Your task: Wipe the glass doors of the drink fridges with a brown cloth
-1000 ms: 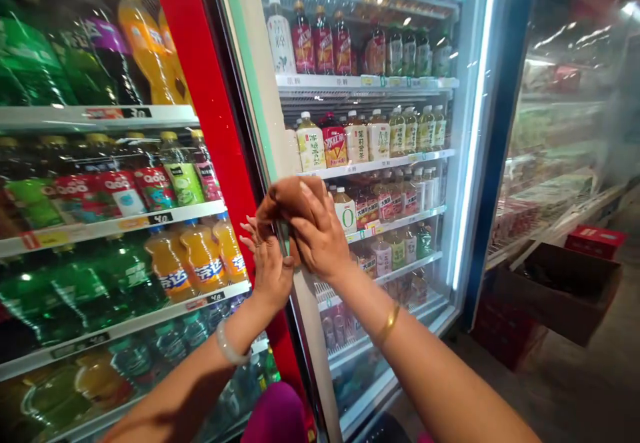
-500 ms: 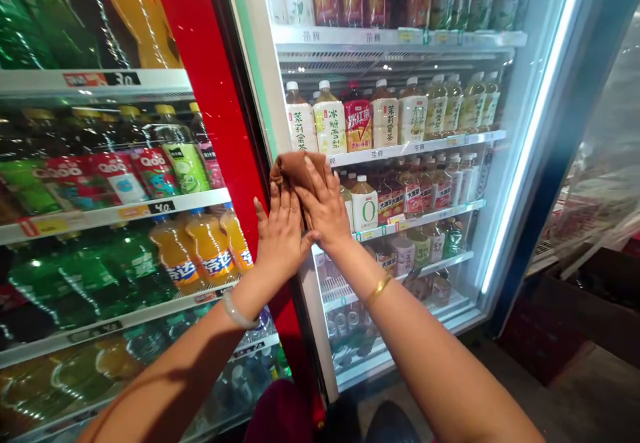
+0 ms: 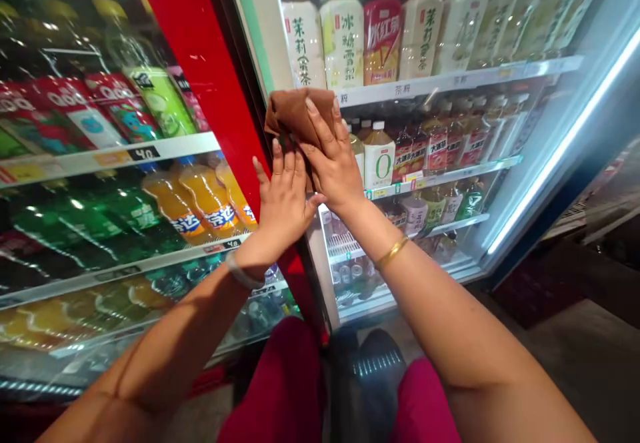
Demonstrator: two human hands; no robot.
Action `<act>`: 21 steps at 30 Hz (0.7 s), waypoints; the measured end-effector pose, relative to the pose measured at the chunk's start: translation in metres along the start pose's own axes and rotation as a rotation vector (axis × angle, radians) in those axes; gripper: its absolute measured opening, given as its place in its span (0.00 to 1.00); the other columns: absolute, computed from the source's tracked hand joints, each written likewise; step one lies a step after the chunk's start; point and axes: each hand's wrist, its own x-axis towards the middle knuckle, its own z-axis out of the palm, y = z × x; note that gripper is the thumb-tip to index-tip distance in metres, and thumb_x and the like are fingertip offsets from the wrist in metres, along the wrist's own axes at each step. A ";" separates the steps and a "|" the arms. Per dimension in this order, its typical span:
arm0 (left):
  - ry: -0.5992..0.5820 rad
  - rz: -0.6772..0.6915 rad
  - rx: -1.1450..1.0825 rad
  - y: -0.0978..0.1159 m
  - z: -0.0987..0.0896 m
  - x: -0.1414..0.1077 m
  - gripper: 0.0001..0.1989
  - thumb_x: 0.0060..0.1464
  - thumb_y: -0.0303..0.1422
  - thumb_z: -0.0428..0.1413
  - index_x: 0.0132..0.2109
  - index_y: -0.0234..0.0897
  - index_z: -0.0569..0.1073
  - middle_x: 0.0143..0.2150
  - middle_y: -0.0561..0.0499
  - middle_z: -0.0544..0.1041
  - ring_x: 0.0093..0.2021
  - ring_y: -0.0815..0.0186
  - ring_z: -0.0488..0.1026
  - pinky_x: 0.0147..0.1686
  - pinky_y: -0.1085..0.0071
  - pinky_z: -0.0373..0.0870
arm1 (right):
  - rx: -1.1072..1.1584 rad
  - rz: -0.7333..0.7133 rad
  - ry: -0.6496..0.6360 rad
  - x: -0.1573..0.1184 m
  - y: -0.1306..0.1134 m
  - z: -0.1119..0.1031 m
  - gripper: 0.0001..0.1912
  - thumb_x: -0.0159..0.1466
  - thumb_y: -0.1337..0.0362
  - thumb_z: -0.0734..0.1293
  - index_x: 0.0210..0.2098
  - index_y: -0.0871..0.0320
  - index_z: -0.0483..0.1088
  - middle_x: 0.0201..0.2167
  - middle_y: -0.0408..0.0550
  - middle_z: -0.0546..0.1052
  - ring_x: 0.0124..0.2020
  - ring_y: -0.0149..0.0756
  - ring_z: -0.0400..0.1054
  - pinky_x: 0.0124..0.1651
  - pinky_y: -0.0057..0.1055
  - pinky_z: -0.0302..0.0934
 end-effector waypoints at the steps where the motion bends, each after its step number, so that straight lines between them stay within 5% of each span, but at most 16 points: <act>1: -0.023 0.016 0.007 0.000 0.005 -0.007 0.43 0.69 0.55 0.39 0.76 0.25 0.51 0.79 0.34 0.47 0.80 0.49 0.33 0.76 0.41 0.24 | 0.024 -0.006 -0.004 -0.012 -0.001 0.002 0.21 0.76 0.53 0.54 0.60 0.46 0.71 0.77 0.38 0.52 0.80 0.41 0.26 0.79 0.59 0.38; 9: -0.156 0.204 0.044 0.005 0.076 -0.121 0.39 0.68 0.51 0.47 0.71 0.21 0.61 0.75 0.30 0.57 0.78 0.47 0.47 0.76 0.43 0.44 | 0.085 0.207 -0.209 -0.203 -0.046 0.019 0.19 0.73 0.60 0.61 0.61 0.47 0.72 0.78 0.42 0.47 0.80 0.44 0.25 0.78 0.59 0.43; 13: -0.170 0.238 0.051 0.011 0.092 -0.164 0.37 0.68 0.52 0.48 0.67 0.22 0.67 0.71 0.29 0.65 0.75 0.47 0.57 0.74 0.46 0.55 | 0.092 0.282 -0.298 -0.255 -0.079 0.017 0.26 0.70 0.66 0.63 0.67 0.53 0.66 0.79 0.46 0.40 0.79 0.50 0.25 0.74 0.61 0.55; 17: -0.144 0.247 0.071 0.003 0.077 -0.169 0.36 0.68 0.53 0.47 0.66 0.25 0.69 0.70 0.32 0.67 0.76 0.48 0.56 0.73 0.48 0.58 | 0.092 0.235 -0.273 -0.246 -0.096 0.018 0.31 0.69 0.67 0.63 0.71 0.51 0.60 0.79 0.47 0.38 0.79 0.54 0.28 0.71 0.63 0.59; 21: -0.129 0.181 0.099 -0.038 0.035 -0.133 0.33 0.67 0.55 0.48 0.57 0.28 0.75 0.61 0.32 0.77 0.73 0.44 0.62 0.73 0.43 0.56 | 0.109 0.022 -0.235 -0.158 -0.093 0.028 0.26 0.70 0.63 0.64 0.67 0.50 0.66 0.78 0.46 0.48 0.79 0.50 0.27 0.75 0.63 0.52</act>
